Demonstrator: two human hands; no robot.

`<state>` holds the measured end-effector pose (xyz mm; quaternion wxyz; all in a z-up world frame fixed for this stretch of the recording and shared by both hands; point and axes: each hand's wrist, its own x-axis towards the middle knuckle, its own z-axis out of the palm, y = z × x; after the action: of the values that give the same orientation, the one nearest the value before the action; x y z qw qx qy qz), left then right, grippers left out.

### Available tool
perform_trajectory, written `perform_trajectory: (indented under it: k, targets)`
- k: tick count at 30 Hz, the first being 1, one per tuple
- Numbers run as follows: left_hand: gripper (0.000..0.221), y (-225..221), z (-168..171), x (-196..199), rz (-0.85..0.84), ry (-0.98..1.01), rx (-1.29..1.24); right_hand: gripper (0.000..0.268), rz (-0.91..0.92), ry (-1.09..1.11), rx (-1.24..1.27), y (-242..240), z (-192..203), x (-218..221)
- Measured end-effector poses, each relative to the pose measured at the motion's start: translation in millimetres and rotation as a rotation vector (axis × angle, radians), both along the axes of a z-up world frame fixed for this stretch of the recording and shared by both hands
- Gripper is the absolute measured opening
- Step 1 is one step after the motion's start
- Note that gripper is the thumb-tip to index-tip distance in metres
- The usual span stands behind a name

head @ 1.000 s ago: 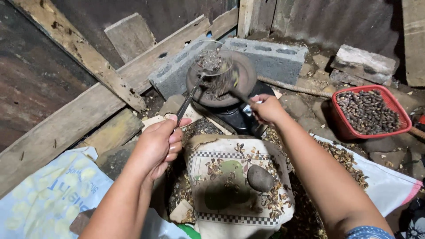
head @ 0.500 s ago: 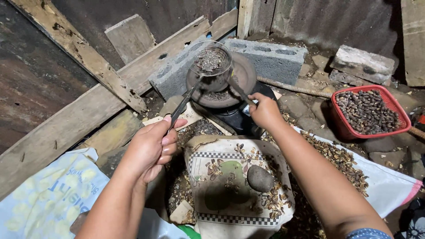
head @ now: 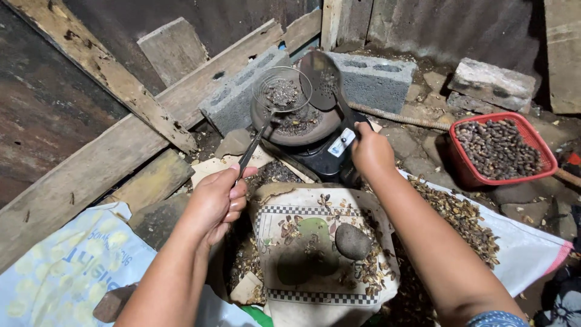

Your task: Shelling and processing nuts using a stone and mallet, followed by roasting them on a portable stove.

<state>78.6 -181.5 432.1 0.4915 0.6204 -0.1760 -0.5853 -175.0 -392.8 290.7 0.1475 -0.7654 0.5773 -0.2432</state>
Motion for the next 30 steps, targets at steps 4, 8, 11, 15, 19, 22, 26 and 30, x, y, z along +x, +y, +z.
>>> perform_trajectory:
  k: [4, 8, 11, 15, 19, 22, 26, 30]
  targets:
    - [0.041, -7.5, -42.7, -11.2, 0.002, -0.019, -0.006, 0.039, -0.013, -0.493, -0.183, 12.7, -53.4, -46.0]
    - [0.040, -9.4, -88.0, -27.0, -0.003, 0.048, -0.025, 0.037, -0.172, -0.562, -0.004, 54.2, -107.4, -103.6]
    - [0.040, -6.2, -94.7, -42.0, -0.004, 0.094, -0.033, 0.039, -0.276, -0.661, 0.086, 61.4, -191.1, -144.0]
    - [0.045, -3.7, -102.4, -66.9, 0.020, 0.067, 0.011, 0.036, -0.315, -0.746, 0.212, 63.5, -274.3, -182.1]
    - [0.066, 7.9, -137.7, -62.5, 0.074, -0.009, 0.111, 0.024, -0.368, -0.559, 0.414, 68.3, -257.4, -200.1]
    - [0.088, 28.7, -168.4, -45.2, -0.062, 0.047, 0.059, 0.008, -0.287, -0.259, -0.197, 59.1, -231.3, -244.0]
    - [0.070, 68.3, -171.0, -75.3, 0.171, 0.067, -0.039, 0.012, -0.589, -0.334, -0.382, 12.7, -161.1, -288.6]
    - [0.087, 121.6, -278.9, -70.5, -0.341, -1.152, 0.056, 0.027, -0.813, -1.073, 0.314, -84.1, -206.1, -339.8]
